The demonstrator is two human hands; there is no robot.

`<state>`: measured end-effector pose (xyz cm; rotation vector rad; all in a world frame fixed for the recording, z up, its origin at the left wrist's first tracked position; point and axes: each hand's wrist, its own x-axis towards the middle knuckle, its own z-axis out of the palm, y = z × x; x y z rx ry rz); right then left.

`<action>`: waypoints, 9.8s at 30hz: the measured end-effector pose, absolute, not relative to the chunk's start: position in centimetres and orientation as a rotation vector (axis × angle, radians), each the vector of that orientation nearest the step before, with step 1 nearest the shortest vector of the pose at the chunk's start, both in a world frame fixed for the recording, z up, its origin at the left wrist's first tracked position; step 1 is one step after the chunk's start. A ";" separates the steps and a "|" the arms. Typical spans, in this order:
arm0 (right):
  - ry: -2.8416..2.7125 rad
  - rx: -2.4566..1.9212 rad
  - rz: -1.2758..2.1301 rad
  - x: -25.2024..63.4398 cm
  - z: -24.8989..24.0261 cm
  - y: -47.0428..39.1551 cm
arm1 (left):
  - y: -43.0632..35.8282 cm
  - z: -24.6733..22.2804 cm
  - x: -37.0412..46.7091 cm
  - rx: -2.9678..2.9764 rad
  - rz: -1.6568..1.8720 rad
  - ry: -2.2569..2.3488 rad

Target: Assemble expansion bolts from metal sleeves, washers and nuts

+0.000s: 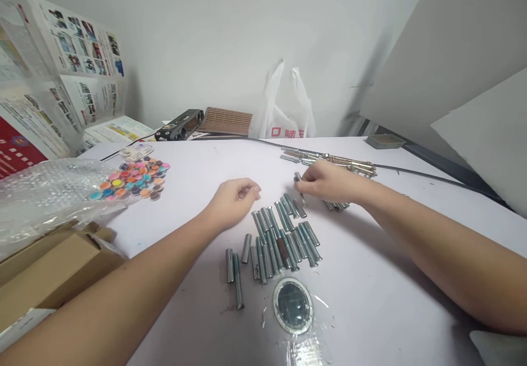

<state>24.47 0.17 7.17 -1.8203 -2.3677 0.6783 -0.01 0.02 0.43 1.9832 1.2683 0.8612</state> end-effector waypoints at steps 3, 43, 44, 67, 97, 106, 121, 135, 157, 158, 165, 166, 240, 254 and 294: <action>-2.268 -1.539 0.670 22.8 6.8 -0.3 | 0.0 0.6 0.1 1.879 0.972 1.165; -2.181 -0.980 0.636 19.4 4.6 0.3 | -0.2 0.6 0.6 2.014 0.806 1.141; -2.144 -0.976 0.641 19.6 4.8 0.3 | -0.2 0.6 0.6 2.023 0.801 1.147; -2.380 -1.033 0.583 20.8 7.3 0.1 | 0.0 0.2 0.5 2.021 0.790 1.147; -2.331 -1.025 0.703 19.7 5.5 0.1 | 0.0 -0.1 0.5 2.043 0.839 1.117; -2.153 -1.132 0.582 21.9 6.8 1.4 | 0.0 0.0 0.4 1.963 0.808 1.131; -2.470 -1.226 0.786 23.4 6.5 1.3 | 0.2 0.4 0.2 1.802 0.835 1.062; -2.632 -1.425 0.822 23.2 6.2 0.4 | -0.2 0.8 0.3 1.911 0.877 1.103; -2.666 -1.243 1.044 23.3 5.7 0.3 | -0.1 0.5 0.3 1.948 0.876 1.113; -2.674 -1.243 1.036 23.3 5.6 0.3 | -0.1 0.5 0.3 1.942 0.875 1.114; -2.732 -1.228 1.027 23.4 5.7 0.1 | -0.4 1.0 0.4 1.903 0.856 1.112; -2.734 -1.223 1.045 23.5 5.9 0.1 | -0.4 1.0 0.4 1.904 0.857 1.108; -2.484 -2.024 0.663 19.9 5.6 -3.0 | 0.0 0.3 0.3 1.934 0.860 1.059; -2.465 -1.832 0.813 20.6 5.7 -2.3 | -0.3 0.6 0.3 1.937 0.848 1.042; -2.685 -1.549 0.943 22.9 7.7 -1.0 | -0.3 0.7 0.4 1.925 0.830 1.095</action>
